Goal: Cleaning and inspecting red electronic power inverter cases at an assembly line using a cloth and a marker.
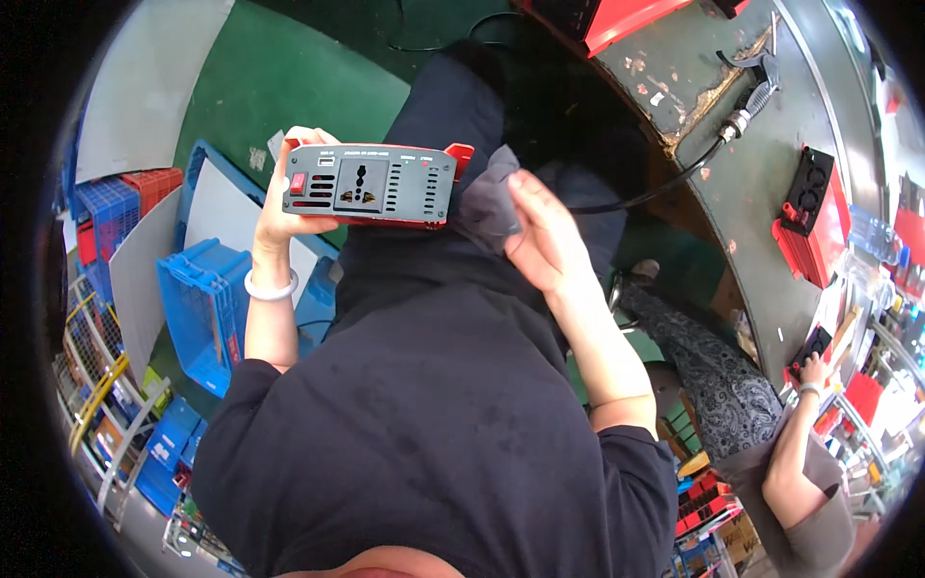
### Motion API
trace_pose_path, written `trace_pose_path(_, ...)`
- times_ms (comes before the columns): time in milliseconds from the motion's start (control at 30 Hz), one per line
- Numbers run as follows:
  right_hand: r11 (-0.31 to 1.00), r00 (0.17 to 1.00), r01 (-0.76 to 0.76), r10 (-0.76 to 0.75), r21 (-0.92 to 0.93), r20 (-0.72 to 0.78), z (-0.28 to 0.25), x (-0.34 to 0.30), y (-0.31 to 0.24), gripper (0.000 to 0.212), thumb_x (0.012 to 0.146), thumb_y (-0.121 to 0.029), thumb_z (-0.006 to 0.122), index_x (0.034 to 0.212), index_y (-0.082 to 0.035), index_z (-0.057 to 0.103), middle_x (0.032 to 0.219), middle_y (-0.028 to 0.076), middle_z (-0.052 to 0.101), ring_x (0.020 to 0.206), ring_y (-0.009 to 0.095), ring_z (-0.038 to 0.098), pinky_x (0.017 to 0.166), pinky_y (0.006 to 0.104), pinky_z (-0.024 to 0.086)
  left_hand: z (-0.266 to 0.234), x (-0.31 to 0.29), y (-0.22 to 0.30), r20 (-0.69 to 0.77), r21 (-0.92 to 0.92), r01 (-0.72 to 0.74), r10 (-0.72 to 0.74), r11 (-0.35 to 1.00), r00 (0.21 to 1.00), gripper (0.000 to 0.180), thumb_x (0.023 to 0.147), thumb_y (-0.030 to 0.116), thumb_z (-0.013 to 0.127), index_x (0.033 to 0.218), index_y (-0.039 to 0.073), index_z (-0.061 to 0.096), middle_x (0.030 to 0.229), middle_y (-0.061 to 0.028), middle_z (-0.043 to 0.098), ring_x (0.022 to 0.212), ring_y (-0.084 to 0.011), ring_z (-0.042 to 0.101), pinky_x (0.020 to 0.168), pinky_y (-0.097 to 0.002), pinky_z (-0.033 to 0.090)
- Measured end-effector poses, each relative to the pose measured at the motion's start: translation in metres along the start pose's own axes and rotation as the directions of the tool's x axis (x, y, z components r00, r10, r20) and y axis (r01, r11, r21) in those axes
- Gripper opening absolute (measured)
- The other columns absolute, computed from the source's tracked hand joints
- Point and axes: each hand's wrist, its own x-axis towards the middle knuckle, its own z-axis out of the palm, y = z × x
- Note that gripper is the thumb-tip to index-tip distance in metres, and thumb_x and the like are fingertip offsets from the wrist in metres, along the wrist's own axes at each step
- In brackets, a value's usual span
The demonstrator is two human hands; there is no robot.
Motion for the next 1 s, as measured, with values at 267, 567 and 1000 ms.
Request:
trace_pose_path(267, -0.192, 0.549, 0.731, -0.405, -0.655, 0.732, 0.05, -0.009, 0.003, 0.023, 0.078, 0.006, 0.065, 0.098, -0.004, 0.066, 0.098, 0.007, 0.069, 0.074, 0.017, 0.065, 0.068, 0.0268, 0.052, -0.006, -0.001, -0.006, -0.015, 0.014, 0.022, -0.022, 1.0, 1.0, 0.084, 0.046, 0.005, 0.086, 0.117, 0.01, 0.043, 0.109, -0.0046, 0.05, 0.108, -0.0172, 0.05, 0.096, -0.0318, 0.04)
trace_pose_path(567, -0.429, 0.342, 0.785, -0.302, -0.447, 0.89, 0.034, -0.009, -0.005, 0.03, 0.066, 0.002, 0.073, 0.094, -0.005, 0.067, 0.094, 0.006, 0.071, 0.08, 0.024, 0.066, 0.073, 0.0323, 0.053, -0.001, 0.005, -0.002, 0.03, 0.103, 0.018, -0.021, 0.994, 0.999, 0.081, 0.047, 0.006, 0.086, 0.116, 0.01, 0.044, 0.109, -0.0039, 0.051, 0.106, -0.0164, 0.05, 0.096, -0.031, 0.04)
trace_pose_path(1000, -0.063, 0.333, 0.821, -0.755, -0.567, 0.565, 0.033, 0.019, 0.024, 0.021, 0.07, 0.008, 0.074, 0.088, 0.001, 0.067, 0.087, 0.011, 0.07, 0.077, 0.018, 0.068, 0.071, 0.0257, 0.054, 0.01, 0.001, -0.003, -0.161, 0.094, 0.098, -0.082, 0.991, 0.983, 0.09, 0.053, 0.006, 0.087, 0.13, 0.009, 0.039, 0.115, -0.0035, 0.053, 0.11, -0.0161, 0.052, 0.098, -0.0316, 0.04)
